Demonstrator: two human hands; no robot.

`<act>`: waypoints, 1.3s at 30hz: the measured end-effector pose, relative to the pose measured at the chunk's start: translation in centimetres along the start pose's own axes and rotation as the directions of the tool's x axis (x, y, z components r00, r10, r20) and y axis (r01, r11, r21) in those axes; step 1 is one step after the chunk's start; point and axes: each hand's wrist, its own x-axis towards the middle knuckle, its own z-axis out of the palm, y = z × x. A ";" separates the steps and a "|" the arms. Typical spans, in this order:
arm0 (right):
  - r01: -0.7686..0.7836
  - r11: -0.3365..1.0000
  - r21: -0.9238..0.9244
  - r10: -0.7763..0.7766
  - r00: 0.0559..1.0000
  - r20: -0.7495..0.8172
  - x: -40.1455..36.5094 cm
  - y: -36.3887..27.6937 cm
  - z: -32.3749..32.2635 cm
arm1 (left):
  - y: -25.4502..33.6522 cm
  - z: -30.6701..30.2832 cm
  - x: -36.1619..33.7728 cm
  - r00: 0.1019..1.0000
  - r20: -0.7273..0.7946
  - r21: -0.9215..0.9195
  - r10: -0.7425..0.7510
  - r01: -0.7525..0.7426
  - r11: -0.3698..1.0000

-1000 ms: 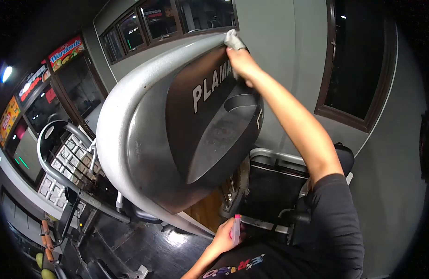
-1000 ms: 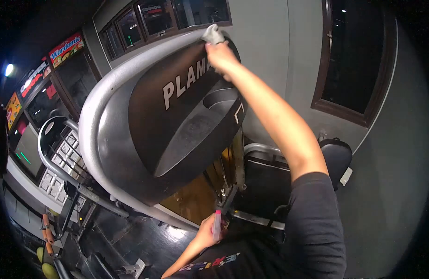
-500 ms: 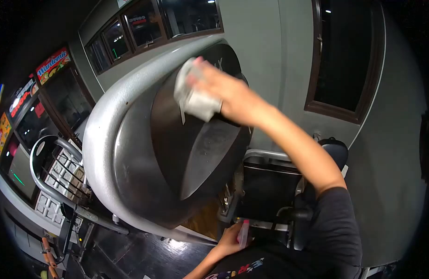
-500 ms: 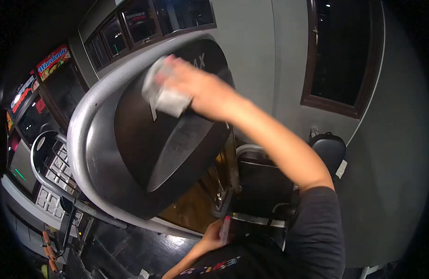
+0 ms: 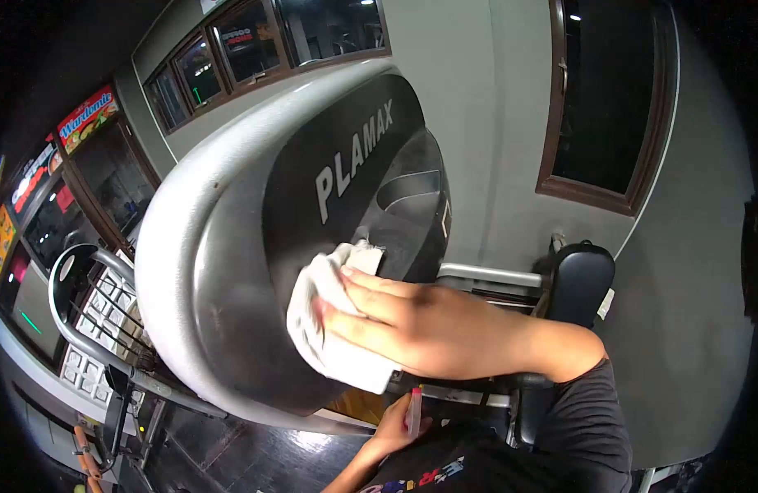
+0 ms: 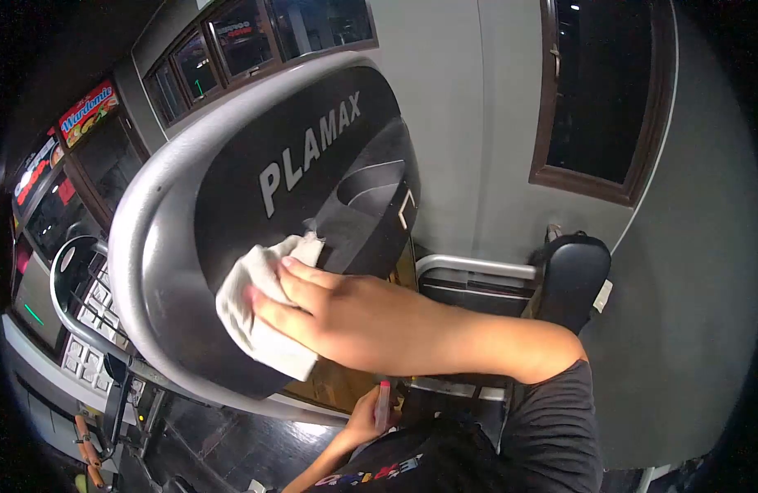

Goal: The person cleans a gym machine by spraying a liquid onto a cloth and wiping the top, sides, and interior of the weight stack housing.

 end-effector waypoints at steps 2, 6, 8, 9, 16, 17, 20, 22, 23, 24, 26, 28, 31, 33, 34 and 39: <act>0.124 0.992 0.026 -0.123 0.992 -0.023 -0.5 0.9 -0.2 | -0.1 0.2 0.3 0.999 0.041 0.013 0.031 -0.031 0.999; 0.229 0.940 0.252 -0.227 0.973 -0.035 -2.4 2.7 -0.1 | 0.2 0.9 1.5 0.991 0.068 -0.100 0.111 -0.104 0.990; 0.168 0.851 0.498 -0.114 0.984 -0.137 -3.5 4.4 -0.5 | -0.4 1.1 1.5 0.992 0.111 -0.121 0.066 -0.053 0.991; 0.074 0.754 0.653 0.017 0.991 -0.131 -4.2 5.6 -1.3 | -0.2 1.0 1.5 0.993 0.055 -0.122 0.108 -0.101 0.987; -0.478 0.846 0.235 0.531 0.719 -0.448 -2.6 12.7 -7.6 | -1.1 -0.5 0.8 0.984 -0.179 -0.032 0.026 -0.033 0.999; -0.532 0.835 0.144 0.542 0.747 -0.385 -1.7 12.7 -8.3 | -1.0 -0.8 0.7 0.977 -0.206 0.007 0.049 -0.049 0.999; -0.442 0.881 -0.167 0.389 0.879 -0.276 0.6 13.0 -6.6 | -1.1 -1.1 0.7 0.971 -0.233 0.043 0.049 -0.040 0.998; -0.354 0.926 -0.134 0.355 0.935 -0.018 0.9 12.1 -3.3 | -1.0 -0.9 0.6 0.973 -0.231 0.034 0.025 -0.017 0.999; -0.292 0.949 -0.121 0.294 0.956 0.002 0.6 10.9 -1.7 | -0.9 -0.9 0.7 0.971 -0.237 0.045 0.035 -0.025 0.999; -0.226 0.968 -0.108 0.230 0.973 0.019 0.1 9.6 -0.4 | -0.8 -0.9 0.7 0.969 -0.244 0.058 0.048 -0.035 0.998; -0.061 0.997 0.054 0.061 0.998 -0.010 -0.7 7.0 -0.7 | -0.3 -0.9 0.9 0.965 -0.261 0.030 0.020 -0.013 0.999; 0.134 0.871 0.473 -0.187 0.980 0.066 -0.5 3.3 -1.1 | -1.0 -0.9 1.8 0.960 -0.276 0.007 0.045 -0.045 0.999; 0.103 0.799 0.593 -0.143 0.989 0.021 -0.4 4.2 -0.4 | -2.7 -0.3 1.3 0.973 -0.205 0.072 0.106 -0.093 0.993; 0.113 0.738 0.665 -0.140 0.990 -0.013 -1.1 5.1 -0.2 | -4.8 0.0 1.9 0.982 -0.172 -0.008 0.072 -0.074 0.997; 0.117 0.654 0.748 -0.141 0.989 -0.032 -1.7 5.4 -0.3 | -5.7 0.1 1.9 0.985 -0.104 -0.301 -0.141 0.104 0.948; 0.038 0.123 0.992 0.396 0.914 -0.084 -9.0 10.9 1.0 | -1.7 -0.3 4.5 0.990 -0.139 -0.012 -0.006 0.004 1.000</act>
